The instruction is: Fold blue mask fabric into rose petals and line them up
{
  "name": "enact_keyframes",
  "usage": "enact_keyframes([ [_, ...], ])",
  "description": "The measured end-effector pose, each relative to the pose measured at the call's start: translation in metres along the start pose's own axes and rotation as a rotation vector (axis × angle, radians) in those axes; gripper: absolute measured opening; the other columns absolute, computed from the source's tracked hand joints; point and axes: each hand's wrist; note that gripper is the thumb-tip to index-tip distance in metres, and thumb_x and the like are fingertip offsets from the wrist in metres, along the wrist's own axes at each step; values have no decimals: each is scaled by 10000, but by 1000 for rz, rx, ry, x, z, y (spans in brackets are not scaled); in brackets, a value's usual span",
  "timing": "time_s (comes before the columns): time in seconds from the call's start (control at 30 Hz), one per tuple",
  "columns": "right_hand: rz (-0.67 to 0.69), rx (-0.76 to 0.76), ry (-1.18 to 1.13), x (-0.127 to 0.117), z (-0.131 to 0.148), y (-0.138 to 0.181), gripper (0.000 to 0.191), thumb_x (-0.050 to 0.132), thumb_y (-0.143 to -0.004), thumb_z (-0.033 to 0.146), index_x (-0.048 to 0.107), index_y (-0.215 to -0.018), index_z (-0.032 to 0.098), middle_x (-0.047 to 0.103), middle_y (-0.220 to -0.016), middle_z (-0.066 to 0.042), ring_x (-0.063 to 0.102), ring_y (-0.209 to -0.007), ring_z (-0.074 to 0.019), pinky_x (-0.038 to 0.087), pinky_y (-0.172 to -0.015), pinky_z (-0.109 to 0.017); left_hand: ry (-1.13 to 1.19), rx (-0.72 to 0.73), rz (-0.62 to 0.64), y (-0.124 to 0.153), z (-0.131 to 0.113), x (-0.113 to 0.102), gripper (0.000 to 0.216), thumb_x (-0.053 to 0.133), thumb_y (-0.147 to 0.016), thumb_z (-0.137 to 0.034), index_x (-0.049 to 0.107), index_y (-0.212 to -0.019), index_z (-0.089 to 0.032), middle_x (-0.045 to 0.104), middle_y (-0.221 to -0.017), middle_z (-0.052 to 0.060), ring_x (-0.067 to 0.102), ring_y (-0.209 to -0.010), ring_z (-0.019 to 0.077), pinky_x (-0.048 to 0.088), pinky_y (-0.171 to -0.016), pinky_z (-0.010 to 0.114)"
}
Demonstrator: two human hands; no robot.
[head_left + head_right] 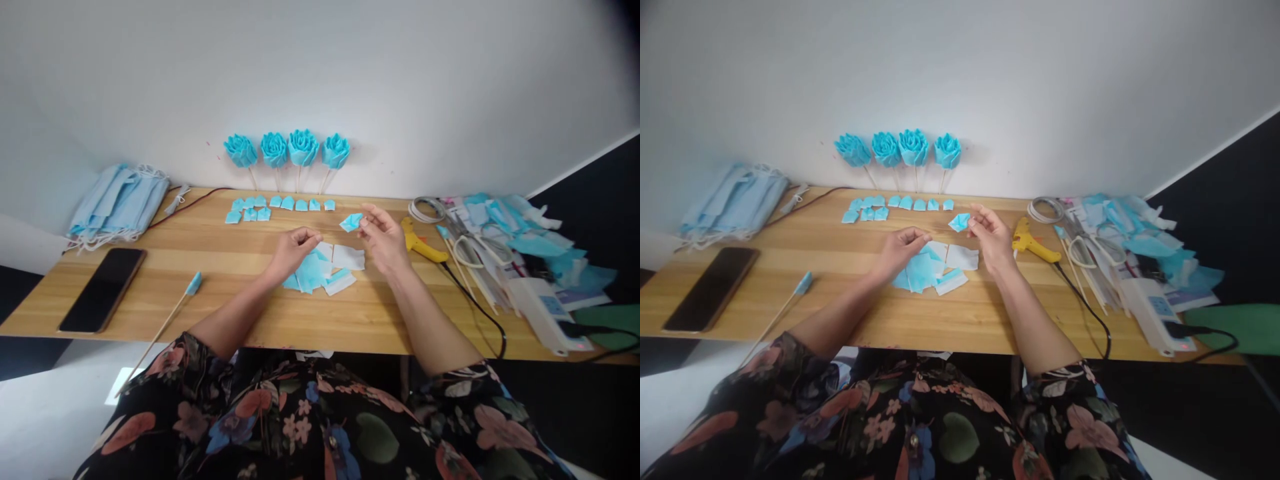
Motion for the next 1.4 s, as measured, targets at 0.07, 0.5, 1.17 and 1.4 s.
enact_keyframes([
  [0.07, -31, -67, 3, 0, 2, 0, 378, 776, -669, 339, 713, -1033, 260, 605, -825, 23, 555, -690, -112, 496, -613, -266, -15, 11, 4, 0, 2, -1, 327, 682, -754, -467, 618, -727, -148, 507, -650, -29, 400, -598, 82, 301, -539, 222],
  [0.5, -41, -805, 628, -17, 59, 40, 149, 675, -845, 271, 747, -956, 341, 732, -942, -43, 674, -977, -261, 520, -930, -472, -107, 52, 25, -3, 9, -2, 357, 630, -792, -514, 611, -733, -163, 541, -673, -20, 463, -642, 114, 353, -591, 234],
  [1.17, 72, 9, 416, -17, -41, -113, 374, 696, -653, 346, 697, -968, 144, 651, -712, 1, 608, -654, -146, 521, -633, -299, -319, 142, 7, -3, 9, -4, 425, 461, -926, -478, 667, -737, -157, 522, -593, -13, 482, -593, 128, 337, -582, 248],
  [1.4, 61, -148, 579, -17, -59, -115, 320, 632, -727, 277, 715, -1014, 162, 714, -943, -71, 646, -913, -206, 506, -930, -386, -614, 317, 80, 0, 10, -3, 428, 431, -982, -406, 579, -658, -168, 622, -683, 26, 538, -653, 143, 352, -633, 259],
])
Point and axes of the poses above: each hand's wrist, its own y-axis away from the middle knuckle, its own x-axis out of the palm, z = x × y
